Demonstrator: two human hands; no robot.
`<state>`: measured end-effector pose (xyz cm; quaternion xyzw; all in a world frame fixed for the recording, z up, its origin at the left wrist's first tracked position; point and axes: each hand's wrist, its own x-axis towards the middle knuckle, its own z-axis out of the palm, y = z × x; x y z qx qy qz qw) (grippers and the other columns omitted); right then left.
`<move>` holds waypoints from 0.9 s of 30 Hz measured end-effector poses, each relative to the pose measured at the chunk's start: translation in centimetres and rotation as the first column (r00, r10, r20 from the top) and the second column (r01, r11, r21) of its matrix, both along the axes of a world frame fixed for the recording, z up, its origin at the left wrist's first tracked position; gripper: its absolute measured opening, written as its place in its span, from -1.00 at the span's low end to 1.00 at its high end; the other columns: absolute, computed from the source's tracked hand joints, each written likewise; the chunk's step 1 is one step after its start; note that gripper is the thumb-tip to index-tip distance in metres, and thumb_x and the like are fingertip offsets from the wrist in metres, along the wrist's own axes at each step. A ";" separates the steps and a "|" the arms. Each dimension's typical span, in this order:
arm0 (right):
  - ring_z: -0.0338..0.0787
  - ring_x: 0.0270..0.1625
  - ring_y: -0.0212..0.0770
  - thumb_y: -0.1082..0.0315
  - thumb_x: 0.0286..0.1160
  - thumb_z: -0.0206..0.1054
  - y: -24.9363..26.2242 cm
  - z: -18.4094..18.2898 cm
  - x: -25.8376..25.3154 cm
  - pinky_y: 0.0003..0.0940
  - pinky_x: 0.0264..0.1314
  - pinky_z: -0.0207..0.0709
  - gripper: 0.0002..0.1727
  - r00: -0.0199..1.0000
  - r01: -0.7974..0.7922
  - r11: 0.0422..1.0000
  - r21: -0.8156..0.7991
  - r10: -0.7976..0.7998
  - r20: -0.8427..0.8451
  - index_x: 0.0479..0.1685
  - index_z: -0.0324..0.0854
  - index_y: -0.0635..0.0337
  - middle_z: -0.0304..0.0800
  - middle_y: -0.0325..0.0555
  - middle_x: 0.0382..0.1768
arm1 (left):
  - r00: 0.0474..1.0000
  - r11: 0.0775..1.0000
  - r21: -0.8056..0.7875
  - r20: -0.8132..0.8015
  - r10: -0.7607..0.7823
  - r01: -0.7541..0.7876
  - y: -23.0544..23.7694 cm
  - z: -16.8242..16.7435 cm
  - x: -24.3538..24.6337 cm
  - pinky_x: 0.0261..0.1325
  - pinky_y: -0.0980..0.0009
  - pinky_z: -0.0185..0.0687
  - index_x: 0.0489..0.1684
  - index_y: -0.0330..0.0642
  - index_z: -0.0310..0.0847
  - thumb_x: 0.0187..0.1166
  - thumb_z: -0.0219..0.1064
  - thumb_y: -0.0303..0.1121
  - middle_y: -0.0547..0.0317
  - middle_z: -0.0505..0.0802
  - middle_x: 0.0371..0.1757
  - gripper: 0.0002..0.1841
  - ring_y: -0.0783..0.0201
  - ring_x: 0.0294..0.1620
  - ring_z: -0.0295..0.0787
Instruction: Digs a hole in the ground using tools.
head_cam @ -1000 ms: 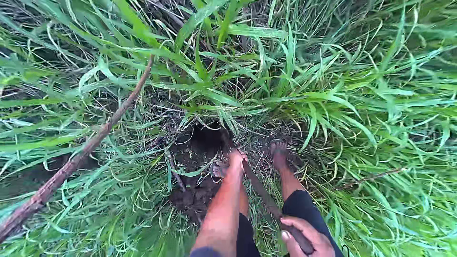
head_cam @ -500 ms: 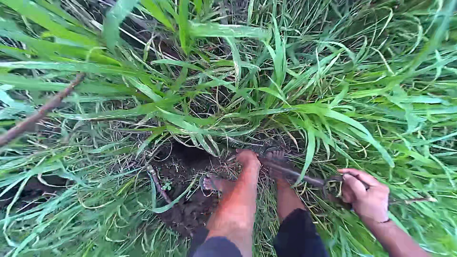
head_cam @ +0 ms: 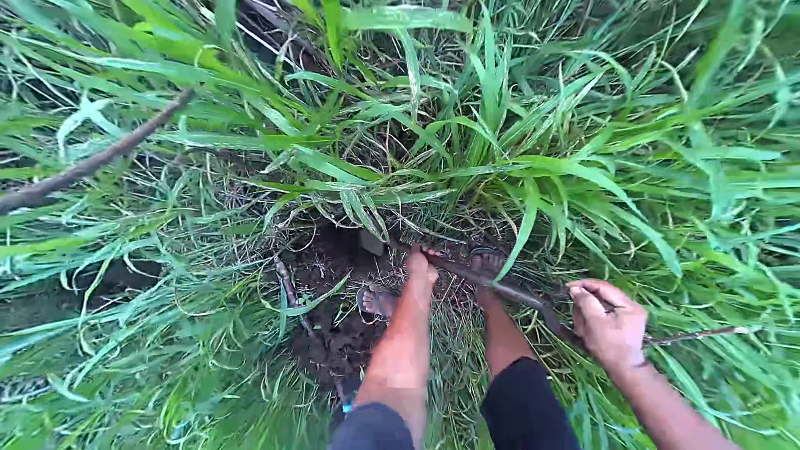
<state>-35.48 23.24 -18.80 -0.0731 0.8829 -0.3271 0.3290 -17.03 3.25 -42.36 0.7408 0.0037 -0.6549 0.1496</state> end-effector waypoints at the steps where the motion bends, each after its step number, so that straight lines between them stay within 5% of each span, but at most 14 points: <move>1: 0.67 -0.55 -0.41 0.24 0.55 0.27 -0.4 0.2 -0.6 -0.38 -0.53 0.64 -0.73 1.000 -0.013 1.000 -0.014 0.013 -0.024 -0.15 0.81 0.23 0.84 -0.18 -0.34 | 1.000 1.000 -0.010 -0.005 0.006 -0.006 -0.2 0.7 -0.5 -0.48 0.28 0.69 -0.23 -0.12 0.34 0.91 -0.09 -0.08 0.20 0.53 -0.58 -0.65 0.25 -0.65 0.54; 4: 0.73 -0.42 -0.43 0.23 0.53 0.24 0.1 1.7 -5.1 -0.41 -0.34 0.69 -0.69 0.980 -0.163 0.986 -0.034 0.158 -0.121 -0.15 0.83 0.25 0.88 -0.13 -0.24 | 0.994 0.994 -0.034 -0.047 0.100 -0.101 0.2 3.8 -3.2 -0.47 0.26 0.69 -0.25 -0.12 0.33 0.92 -0.14 -0.08 0.20 0.54 -0.60 -0.63 0.24 -0.65 0.55; 6: 0.67 -0.49 -0.43 0.24 0.57 0.20 1.6 4.1 -7.6 -0.42 -0.43 0.63 -0.67 0.979 -0.187 0.981 -0.050 0.182 -0.091 -0.09 0.81 0.30 0.86 -0.13 -0.27 | 0.983 0.984 -0.030 -0.072 0.172 -0.174 1.5 7.4 -3.6 -0.44 0.22 0.71 -0.23 -0.13 0.35 0.91 -0.14 -0.05 0.18 0.56 -0.59 -0.62 0.21 -0.64 0.57; 10: 0.50 -0.73 -0.47 0.29 0.54 0.17 2.1 12.2 -10.0 -0.46 -0.74 0.44 -0.71 0.985 -0.171 0.976 -0.133 0.172 0.001 -0.09 0.78 0.22 0.78 -0.29 -0.45 | 0.951 0.948 -0.084 -0.032 0.307 -0.308 2.6 20.3 -2.2 -0.41 0.18 0.72 -0.18 -0.11 0.35 0.89 -0.11 -0.07 0.18 0.56 -0.57 -0.66 0.19 -0.62 0.58; 14: 0.68 -0.49 -0.54 0.35 0.49 0.25 -1.5 21.9 -6.8 -0.51 -0.45 0.65 -0.73 0.930 -0.320 0.927 -0.195 0.347 0.121 -0.02 0.81 0.23 0.85 -0.34 -0.33 | 0.899 0.919 -0.140 0.197 0.391 -0.368 2.7 30.3 2.9 -0.61 0.34 0.57 -0.30 -0.01 0.29 0.89 -0.15 -0.02 0.30 0.44 -0.67 -0.64 0.32 -0.75 0.43; 18: 0.55 -0.69 -0.42 0.43 0.60 0.21 -4.8 29.5 -3.5 -0.40 -0.65 0.55 -0.62 0.822 -0.110 0.971 -0.212 0.208 0.530 0.37 0.61 0.18 0.75 -0.31 -0.50 | 0.940 0.948 -0.058 0.124 0.317 -0.312 1.8 31.4 3.8 -0.56 0.36 0.61 -0.29 -0.10 0.34 0.90 -0.08 -0.12 0.23 0.51 -0.62 -0.66 0.30 -0.70 0.50; 21: 0.44 -0.76 -0.38 0.43 0.69 0.12 -6.2 32.4 -0.1 -0.34 -0.69 0.52 -0.64 0.732 0.143 0.979 -0.145 -0.006 0.682 0.40 0.57 0.11 0.48 -0.37 -0.67 | 0.961 0.961 0.013 0.023 0.277 -0.277 0.9 30.7 2.0 -0.55 0.37 0.61 -0.26 -0.14 0.36 0.92 -0.08 -0.11 0.19 0.54 -0.57 -0.64 0.30 -0.67 0.52; 24: 0.43 -0.77 -0.36 0.39 0.78 0.05 -8.4 31.9 5.1 -0.31 -0.69 0.53 -0.70 0.696 0.377 0.920 -0.106 -0.205 0.688 0.31 0.58 0.13 0.41 -0.36 -0.72 | 0.987 0.985 0.073 0.024 0.157 -0.159 0.1 27.3 1.6 -0.61 0.40 0.56 -0.16 -0.20 0.37 0.93 -0.11 -0.06 0.17 0.52 -0.57 -0.61 0.31 -0.70 0.48; 27: 0.44 -0.78 -0.31 0.32 0.83 0.01 -11.5 28.8 10.2 -0.25 -0.72 0.55 -0.73 0.608 0.571 0.820 -0.046 -0.385 0.694 0.26 0.55 0.15 0.37 -0.31 -0.73 | 0.985 0.983 0.124 0.094 -0.145 0.133 -0.7 22.2 3.3 -0.65 0.36 0.53 -0.12 -0.28 0.43 0.93 -0.11 -0.08 0.14 0.55 -0.61 -0.58 0.28 -0.73 0.48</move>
